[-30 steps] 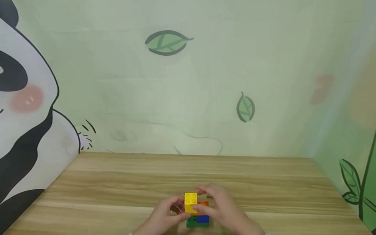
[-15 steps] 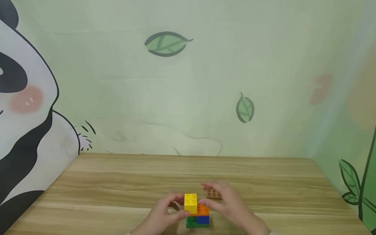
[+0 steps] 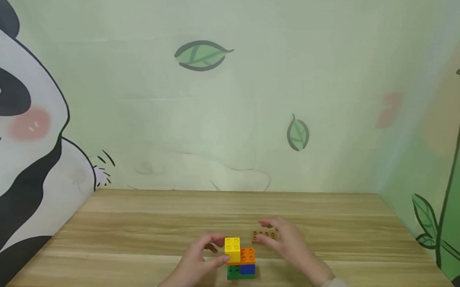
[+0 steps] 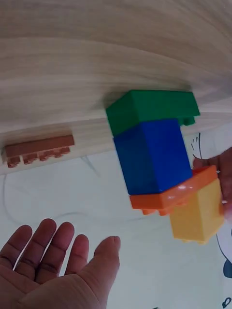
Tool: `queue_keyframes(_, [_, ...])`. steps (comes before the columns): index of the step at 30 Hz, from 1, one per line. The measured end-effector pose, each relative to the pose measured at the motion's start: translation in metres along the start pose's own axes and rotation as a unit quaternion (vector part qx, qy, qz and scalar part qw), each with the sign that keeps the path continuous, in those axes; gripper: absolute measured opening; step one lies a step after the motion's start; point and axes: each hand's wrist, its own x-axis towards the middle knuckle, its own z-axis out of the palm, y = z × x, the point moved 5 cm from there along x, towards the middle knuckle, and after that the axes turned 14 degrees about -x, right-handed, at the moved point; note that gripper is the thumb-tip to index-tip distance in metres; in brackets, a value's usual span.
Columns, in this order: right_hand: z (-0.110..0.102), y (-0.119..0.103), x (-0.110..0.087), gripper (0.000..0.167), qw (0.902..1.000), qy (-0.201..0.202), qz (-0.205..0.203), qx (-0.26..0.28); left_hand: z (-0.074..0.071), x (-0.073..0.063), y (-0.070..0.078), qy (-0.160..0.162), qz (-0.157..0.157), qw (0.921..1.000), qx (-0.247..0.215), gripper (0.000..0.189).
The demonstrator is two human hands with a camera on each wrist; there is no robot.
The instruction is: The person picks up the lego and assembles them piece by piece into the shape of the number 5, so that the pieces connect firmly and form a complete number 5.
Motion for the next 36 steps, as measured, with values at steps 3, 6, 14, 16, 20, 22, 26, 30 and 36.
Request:
queue_keyframes(3, [0.004, 0.006, 0.002, 0.034, 0.9999, -0.004, 0.003, -0.014, -0.001, -0.001, 0.001, 0.005, -0.003, 1.0000, -0.006, 0.044])
queue_keyframes(6, [0.009, 0.012, 0.005, 0.034, 0.9994, -0.011, 0.008, -0.031, -0.001, -0.001, 0.002, 0.008, -0.007, 0.9999, -0.009, 0.044])
queue_keyframes(14, [0.021, 0.023, 0.011, 0.033, 0.9980, -0.035, 0.008, -0.052, 0.002, -0.001, 0.003, 0.012, 0.003, 0.9999, -0.003, 0.042])
queue_keyframes(16, [0.022, 0.024, 0.012, 0.033, 0.9979, -0.041, 0.011, -0.048, 0.002, -0.001, 0.003, 0.011, 0.008, 0.9999, 0.000, 0.041])
queue_keyframes(20, [0.025, 0.028, 0.014, 0.034, 0.9975, -0.052, 0.020, -0.045, 0.002, -0.001, 0.003, 0.009, 0.001, 1.0000, -0.001, 0.039])
queue_keyframes(22, [0.026, 0.029, 0.016, 0.033, 0.9973, -0.053, 0.020, -0.047, 0.001, 0.000, 0.003, 0.008, -0.007, 0.9999, -0.002, 0.039])
queue_keyframes(26, [0.028, 0.033, 0.018, 0.034, 0.9970, -0.053, 0.014, -0.055, 0.000, 0.000, 0.004, 0.009, -0.014, 0.9999, -0.002, 0.040])
queue_keyframes(30, [0.030, 0.034, 0.018, 0.035, 0.9962, -0.063, 0.000, -0.060, -0.001, -0.001, 0.004, 0.009, -0.013, 0.9999, 0.002, 0.040])
queue_keyframes(36, [0.033, 0.034, 0.018, 0.037, 0.9942, -0.073, -0.012, -0.078, -0.001, -0.001, 0.003, 0.009, -0.003, 0.9999, 0.006, 0.039])
